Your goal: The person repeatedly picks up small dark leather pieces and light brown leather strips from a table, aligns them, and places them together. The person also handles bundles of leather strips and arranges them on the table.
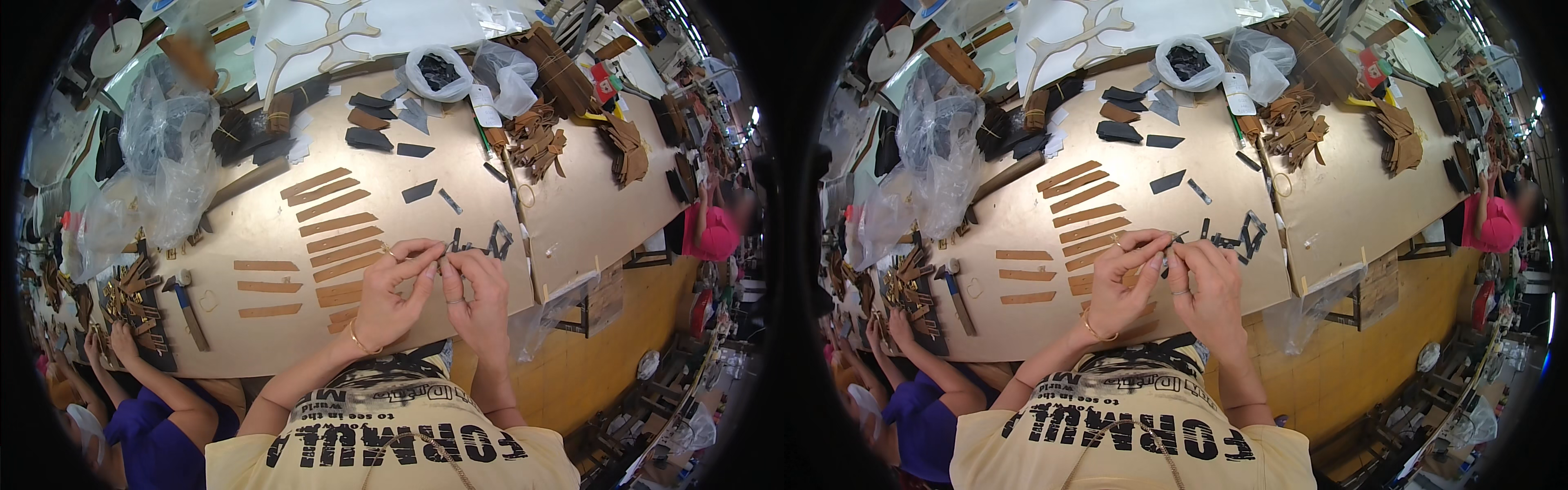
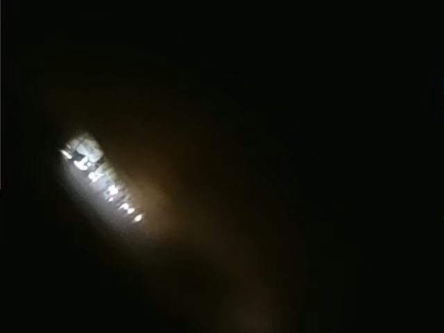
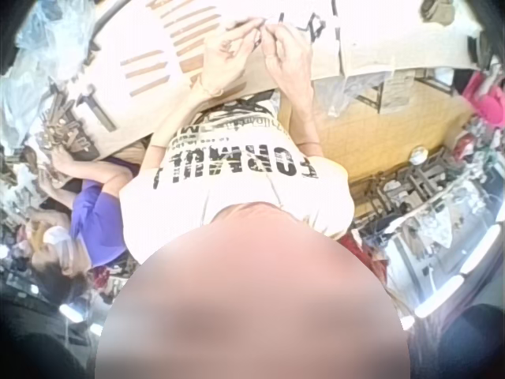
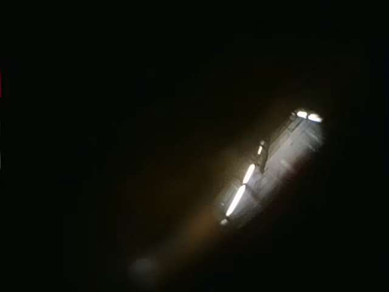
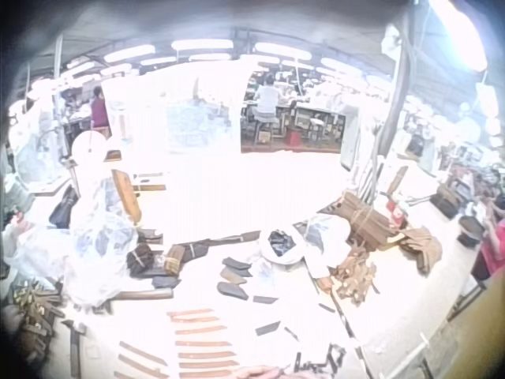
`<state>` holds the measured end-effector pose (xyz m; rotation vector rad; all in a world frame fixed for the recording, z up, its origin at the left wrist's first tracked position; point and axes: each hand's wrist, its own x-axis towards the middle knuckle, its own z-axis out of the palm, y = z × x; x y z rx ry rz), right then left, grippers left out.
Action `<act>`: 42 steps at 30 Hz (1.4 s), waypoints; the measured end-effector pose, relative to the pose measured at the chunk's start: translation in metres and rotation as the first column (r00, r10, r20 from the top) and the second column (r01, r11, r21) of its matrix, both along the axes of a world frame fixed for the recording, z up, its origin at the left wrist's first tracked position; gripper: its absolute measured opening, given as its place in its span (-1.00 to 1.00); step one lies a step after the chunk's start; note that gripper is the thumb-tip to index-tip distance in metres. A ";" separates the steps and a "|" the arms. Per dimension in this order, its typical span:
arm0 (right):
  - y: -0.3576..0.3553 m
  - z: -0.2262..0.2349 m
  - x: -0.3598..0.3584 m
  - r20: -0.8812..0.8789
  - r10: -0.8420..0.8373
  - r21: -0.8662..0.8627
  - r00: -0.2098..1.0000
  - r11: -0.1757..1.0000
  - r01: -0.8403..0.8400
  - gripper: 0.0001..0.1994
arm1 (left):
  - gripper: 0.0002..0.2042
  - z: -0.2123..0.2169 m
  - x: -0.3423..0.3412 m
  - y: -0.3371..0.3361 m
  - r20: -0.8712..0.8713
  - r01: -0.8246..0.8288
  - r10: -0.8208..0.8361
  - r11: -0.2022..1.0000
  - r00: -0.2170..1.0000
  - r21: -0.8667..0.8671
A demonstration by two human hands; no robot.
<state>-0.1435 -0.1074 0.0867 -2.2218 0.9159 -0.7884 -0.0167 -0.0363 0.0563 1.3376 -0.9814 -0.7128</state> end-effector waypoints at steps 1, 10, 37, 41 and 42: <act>0.000 0.000 0.000 0.001 0.000 -0.001 1.000 1.000 0.000 -0.91 | -0.73 0.000 0.000 0.000 -0.015 0.010 -0.010 1.000 1.000 0.019; 0.000 0.000 -0.004 -0.034 0.037 0.068 0.999 0.997 -0.034 -0.94 | -0.82 -0.011 0.013 -0.001 -0.437 0.114 -0.073 0.991 0.896 0.068; -0.016 -0.034 -0.028 -0.025 -0.129 0.206 0.991 0.970 0.131 -0.86 | -0.82 -0.034 0.011 -0.008 -0.391 -0.171 0.205 0.978 0.897 0.119; -0.022 -0.046 -0.040 -0.212 -0.213 0.144 0.954 0.959 0.246 -0.84 | -0.82 -0.040 0.027 -0.009 -0.387 -0.251 0.298 0.953 0.873 0.167; -0.022 -0.049 -0.039 -0.243 -0.244 0.087 0.939 0.959 0.271 -0.83 | -0.83 -0.040 0.026 -0.009 -0.369 -0.269 0.303 0.953 0.879 0.142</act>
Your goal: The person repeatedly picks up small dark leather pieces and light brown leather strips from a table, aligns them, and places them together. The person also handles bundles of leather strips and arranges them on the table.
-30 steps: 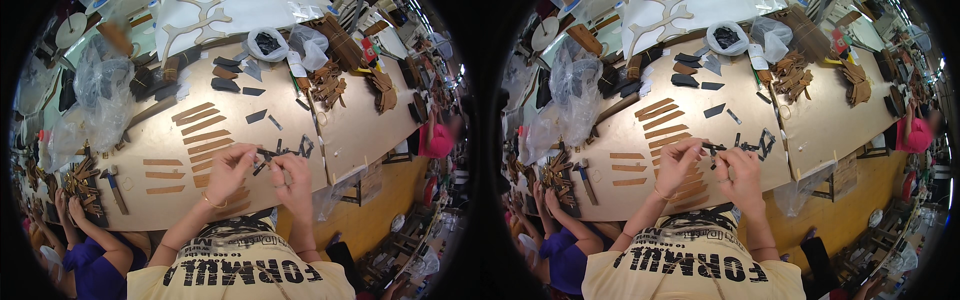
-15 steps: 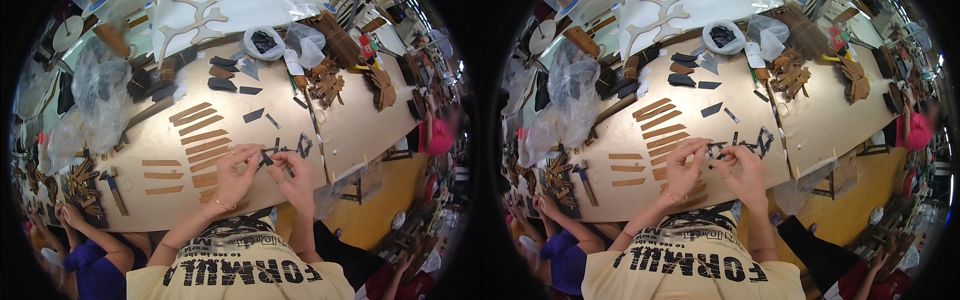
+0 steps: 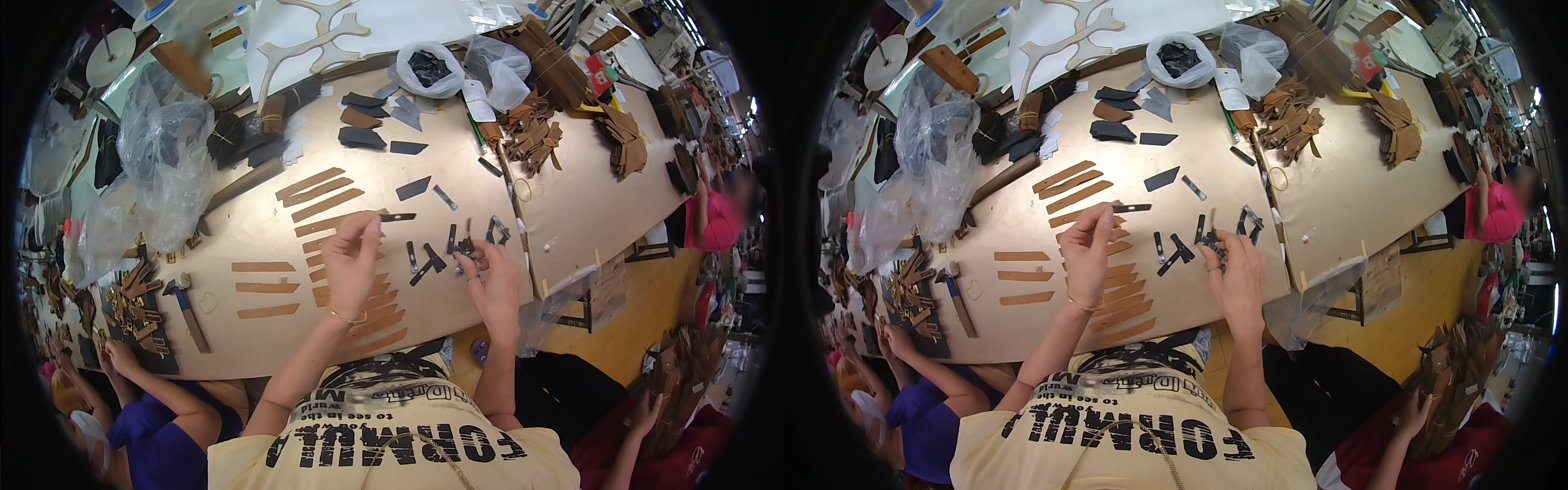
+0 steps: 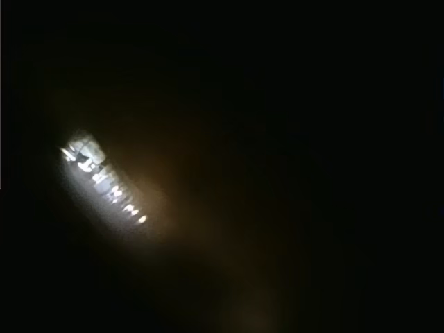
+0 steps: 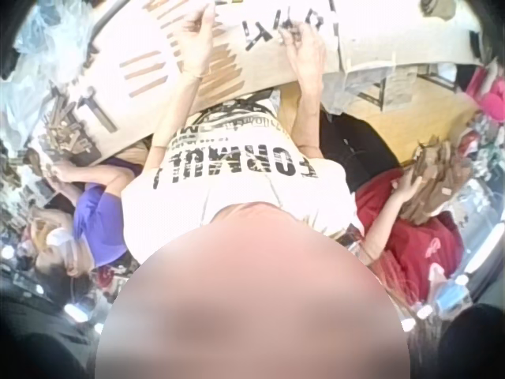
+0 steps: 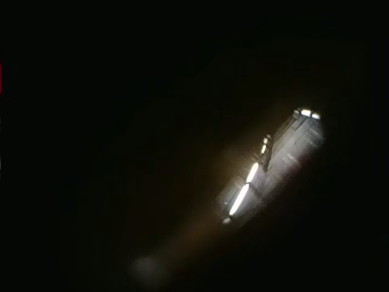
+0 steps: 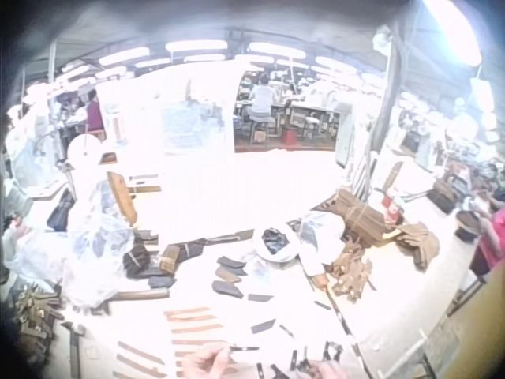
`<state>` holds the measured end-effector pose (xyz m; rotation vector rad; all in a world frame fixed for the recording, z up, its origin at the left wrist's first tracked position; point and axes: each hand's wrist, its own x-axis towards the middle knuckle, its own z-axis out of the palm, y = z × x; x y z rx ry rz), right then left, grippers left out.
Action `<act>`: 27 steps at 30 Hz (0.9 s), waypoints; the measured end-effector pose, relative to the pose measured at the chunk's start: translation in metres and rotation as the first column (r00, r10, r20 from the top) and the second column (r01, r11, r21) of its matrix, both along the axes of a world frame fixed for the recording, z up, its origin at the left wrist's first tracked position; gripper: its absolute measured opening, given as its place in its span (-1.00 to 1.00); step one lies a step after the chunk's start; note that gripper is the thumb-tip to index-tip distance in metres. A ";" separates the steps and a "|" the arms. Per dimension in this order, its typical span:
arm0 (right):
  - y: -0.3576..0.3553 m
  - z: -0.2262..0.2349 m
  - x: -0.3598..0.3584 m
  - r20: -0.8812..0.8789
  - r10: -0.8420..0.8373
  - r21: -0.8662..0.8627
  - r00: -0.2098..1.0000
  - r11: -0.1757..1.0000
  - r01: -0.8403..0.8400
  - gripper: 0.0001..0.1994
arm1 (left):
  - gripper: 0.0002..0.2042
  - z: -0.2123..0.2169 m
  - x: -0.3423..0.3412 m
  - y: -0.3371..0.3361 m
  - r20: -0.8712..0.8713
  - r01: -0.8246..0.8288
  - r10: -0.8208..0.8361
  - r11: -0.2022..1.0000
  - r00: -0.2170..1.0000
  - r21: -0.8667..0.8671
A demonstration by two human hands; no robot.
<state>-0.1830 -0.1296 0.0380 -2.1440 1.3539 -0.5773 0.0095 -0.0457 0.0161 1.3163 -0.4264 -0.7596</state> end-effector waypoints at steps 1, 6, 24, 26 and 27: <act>0.001 -0.002 0.001 -0.042 -0.020 -0.056 0.999 0.998 0.018 -0.82 | -0.83 0.000 -0.003 0.000 0.047 0.024 -0.022 0.999 0.999 -0.028; 0.010 0.006 0.011 0.045 -0.086 -0.025 0.995 0.996 0.088 -0.80 | -0.83 0.000 -0.030 -0.001 0.199 0.105 -0.102 0.994 0.975 -0.007; 0.020 0.028 0.027 0.318 0.156 0.070 0.935 0.980 -0.187 -0.88 | -0.76 0.010 -0.046 0.000 0.378 0.255 -0.226 0.966 0.898 -0.029; 0.019 0.027 0.027 0.320 0.162 0.055 0.934 0.980 -0.189 -0.88 | -0.76 0.010 -0.046 0.000 0.385 0.251 -0.221 0.967 0.896 -0.029; 0.019 0.026 0.028 0.327 0.163 0.049 0.931 0.981 -0.189 -0.89 | -0.76 0.010 -0.046 0.000 0.389 0.254 -0.227 0.967 0.893 -0.019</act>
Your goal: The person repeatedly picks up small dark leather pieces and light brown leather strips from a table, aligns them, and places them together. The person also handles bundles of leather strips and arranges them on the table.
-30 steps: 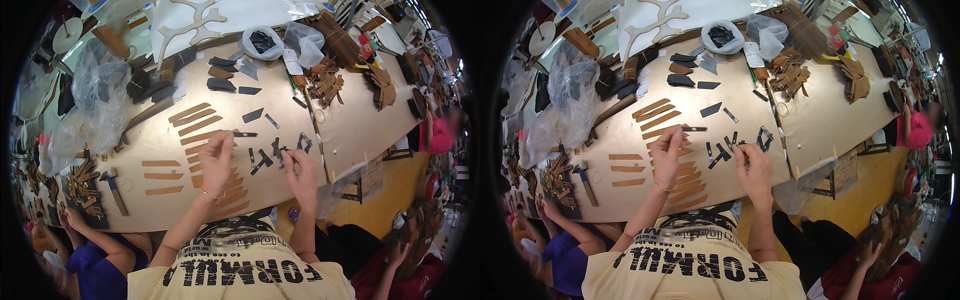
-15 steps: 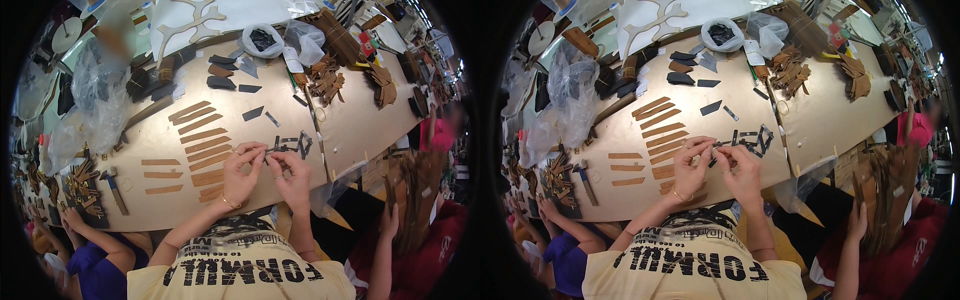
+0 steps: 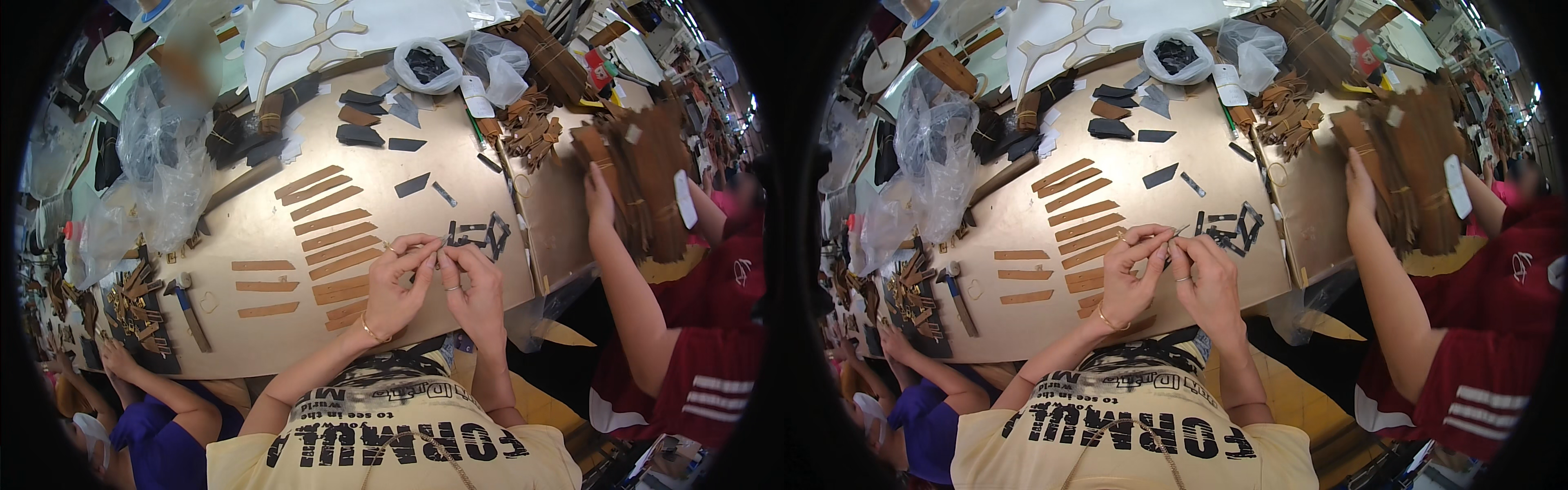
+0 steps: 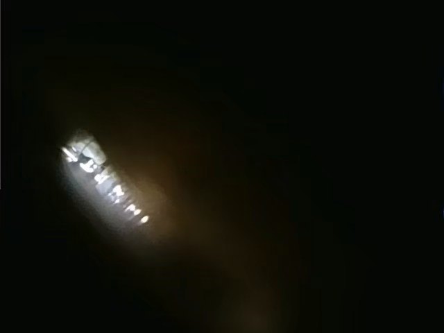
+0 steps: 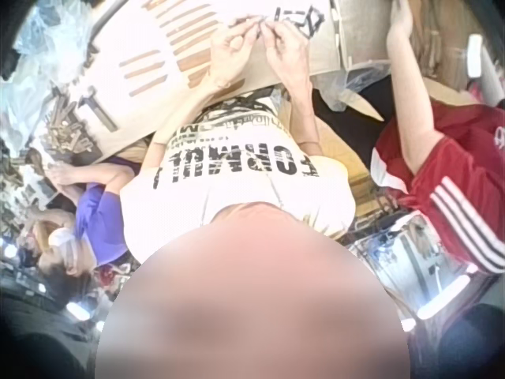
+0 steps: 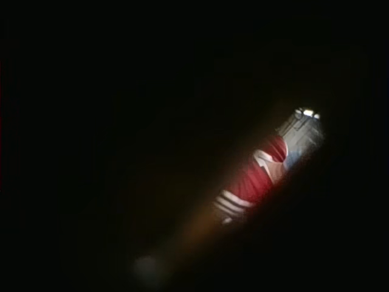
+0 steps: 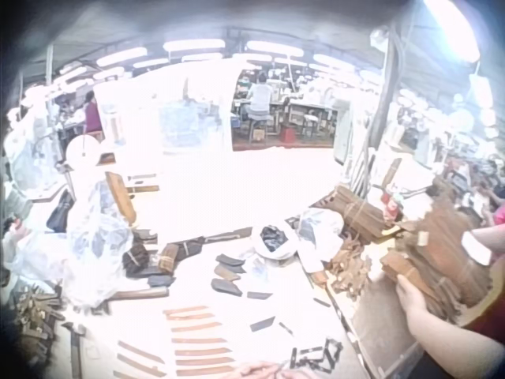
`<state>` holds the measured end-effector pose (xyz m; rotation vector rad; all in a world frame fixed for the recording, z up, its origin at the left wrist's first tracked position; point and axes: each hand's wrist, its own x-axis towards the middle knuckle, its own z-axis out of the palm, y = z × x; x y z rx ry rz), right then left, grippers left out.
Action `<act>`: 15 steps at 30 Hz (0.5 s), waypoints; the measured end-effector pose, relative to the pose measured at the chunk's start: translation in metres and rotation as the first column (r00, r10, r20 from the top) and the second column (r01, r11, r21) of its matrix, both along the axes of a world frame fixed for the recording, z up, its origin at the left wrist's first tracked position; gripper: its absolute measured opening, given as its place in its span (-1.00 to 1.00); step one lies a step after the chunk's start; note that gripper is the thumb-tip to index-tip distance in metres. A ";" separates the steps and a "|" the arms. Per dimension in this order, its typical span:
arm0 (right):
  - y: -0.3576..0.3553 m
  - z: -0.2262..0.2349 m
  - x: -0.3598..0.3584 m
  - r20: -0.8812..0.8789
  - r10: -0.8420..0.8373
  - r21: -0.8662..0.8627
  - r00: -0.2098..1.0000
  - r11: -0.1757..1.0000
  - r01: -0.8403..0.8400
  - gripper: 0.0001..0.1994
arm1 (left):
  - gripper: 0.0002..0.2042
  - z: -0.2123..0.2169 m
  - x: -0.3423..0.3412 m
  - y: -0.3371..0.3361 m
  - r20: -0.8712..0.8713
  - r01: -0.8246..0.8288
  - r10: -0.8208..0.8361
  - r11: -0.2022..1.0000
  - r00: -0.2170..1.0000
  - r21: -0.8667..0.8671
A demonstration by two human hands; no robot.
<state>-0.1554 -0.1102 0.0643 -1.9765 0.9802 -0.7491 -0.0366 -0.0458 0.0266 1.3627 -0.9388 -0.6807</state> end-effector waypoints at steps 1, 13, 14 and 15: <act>0.000 -0.001 0.000 -0.006 -0.003 -0.006 1.000 1.000 0.003 -0.89 | -0.76 0.000 0.000 0.000 0.004 0.000 0.000 1.000 1.000 0.000; -0.002 -0.007 -0.004 0.068 -0.010 0.066 0.998 0.998 0.005 -0.91 | -0.83 -0.008 0.012 0.001 -0.451 0.144 -0.100 0.987 0.887 0.065; -0.002 -0.007 -0.005 0.080 -0.011 0.080 0.997 0.997 0.005 -0.91 | -0.82 -0.008 0.016 0.000 -0.499 0.156 -0.105 0.986 0.861 0.063; -0.003 -0.006 -0.006 0.091 -0.014 0.092 0.996 0.996 0.006 -0.90 | -0.82 -0.008 0.021 -0.001 -0.470 0.115 -0.056 0.988 0.881 0.099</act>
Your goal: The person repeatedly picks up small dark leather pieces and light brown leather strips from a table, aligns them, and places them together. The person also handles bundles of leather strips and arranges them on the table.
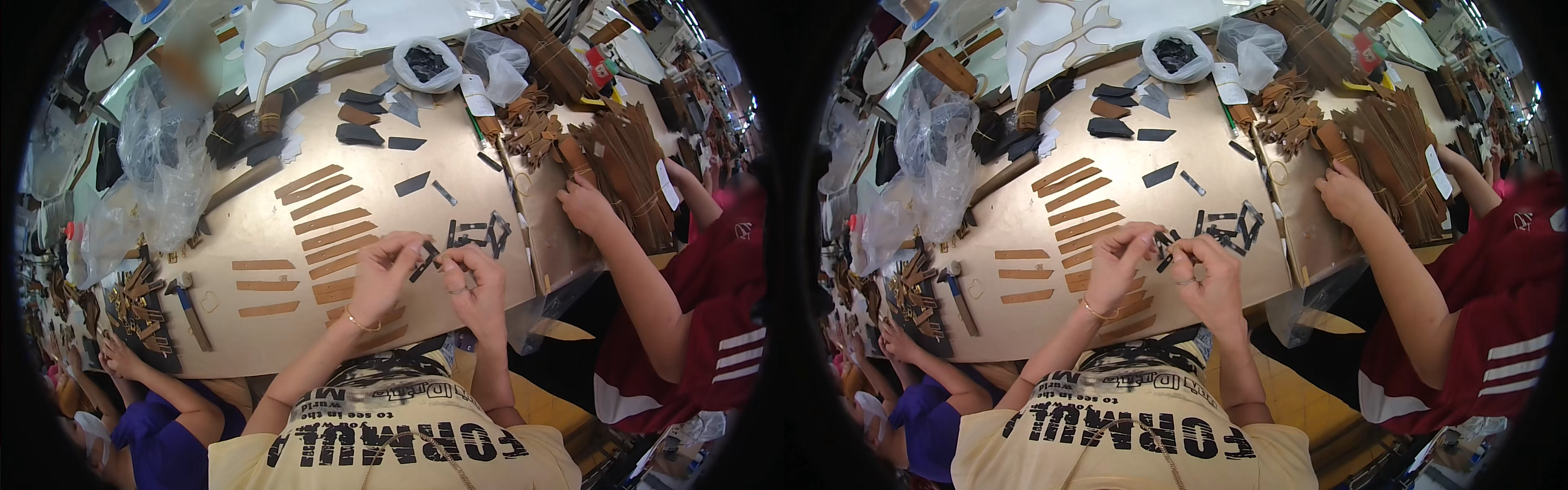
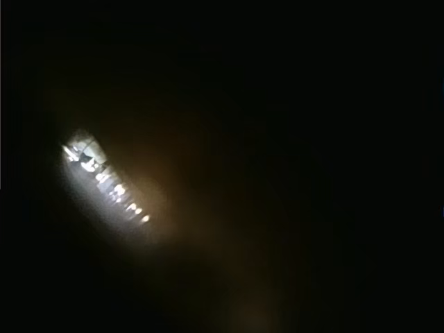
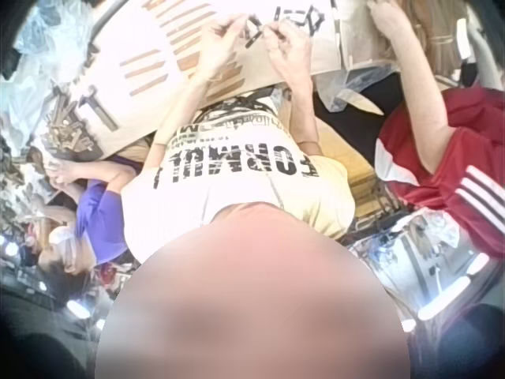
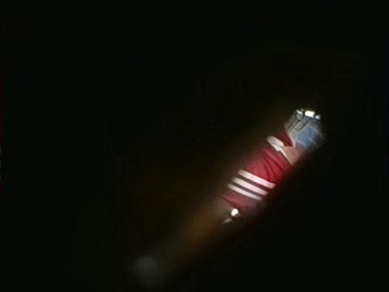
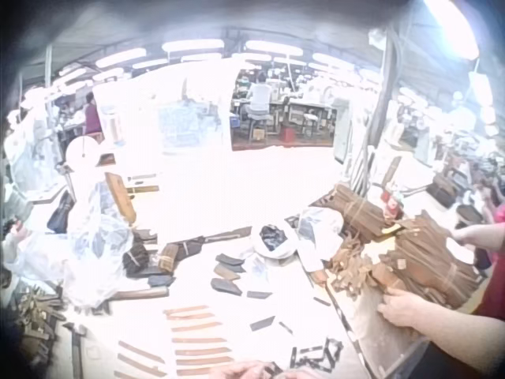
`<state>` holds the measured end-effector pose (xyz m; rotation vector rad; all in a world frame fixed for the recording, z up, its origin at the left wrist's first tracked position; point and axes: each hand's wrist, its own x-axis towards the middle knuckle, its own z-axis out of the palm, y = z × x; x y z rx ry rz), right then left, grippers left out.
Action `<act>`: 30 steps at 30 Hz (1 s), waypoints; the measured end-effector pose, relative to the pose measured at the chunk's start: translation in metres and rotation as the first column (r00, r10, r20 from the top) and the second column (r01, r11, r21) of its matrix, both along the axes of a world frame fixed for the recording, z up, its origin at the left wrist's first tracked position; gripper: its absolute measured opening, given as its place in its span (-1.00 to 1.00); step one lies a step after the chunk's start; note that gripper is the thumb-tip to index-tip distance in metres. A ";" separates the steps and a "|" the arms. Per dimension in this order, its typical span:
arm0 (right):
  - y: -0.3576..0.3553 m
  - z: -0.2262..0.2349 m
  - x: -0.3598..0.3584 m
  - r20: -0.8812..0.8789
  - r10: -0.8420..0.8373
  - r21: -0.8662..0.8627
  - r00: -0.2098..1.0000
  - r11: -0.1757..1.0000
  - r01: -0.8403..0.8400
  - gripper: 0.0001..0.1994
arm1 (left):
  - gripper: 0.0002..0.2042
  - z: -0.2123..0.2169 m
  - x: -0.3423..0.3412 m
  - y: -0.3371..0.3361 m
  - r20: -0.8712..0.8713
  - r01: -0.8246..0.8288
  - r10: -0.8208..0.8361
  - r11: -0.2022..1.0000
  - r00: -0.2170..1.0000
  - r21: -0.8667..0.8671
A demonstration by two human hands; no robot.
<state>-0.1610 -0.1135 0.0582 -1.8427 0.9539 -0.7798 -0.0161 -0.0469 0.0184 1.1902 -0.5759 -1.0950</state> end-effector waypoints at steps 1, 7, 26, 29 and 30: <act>-0.001 0.001 -0.001 0.011 -0.003 0.013 1.000 1.000 0.003 -0.90 | -0.82 0.000 0.004 -0.001 0.025 -0.035 0.034 0.999 0.999 0.022; 0.000 0.010 0.001 -0.041 0.053 -0.016 0.998 0.998 -0.054 -0.86 | -0.84 0.008 0.006 -0.001 0.270 -0.116 0.127 0.992 0.954 -0.057; 0.004 0.009 0.009 -0.038 -0.013 -0.024 0.999 1.000 0.012 -0.88 | -0.82 0.014 -0.021 0.000 0.338 -0.137 0.183 0.978 0.923 -0.156; 0.003 0.008 0.008 -0.058 -0.019 -0.075 0.998 0.997 0.015 -0.90 | -0.83 0.011 -0.019 0.000 0.191 -0.097 0.121 0.987 0.974 -0.126; 0.002 0.008 0.009 -0.063 -0.015 -0.095 0.998 0.995 0.009 -0.91 | -0.84 0.010 -0.017 0.000 0.117 -0.081 0.094 0.990 0.989 -0.118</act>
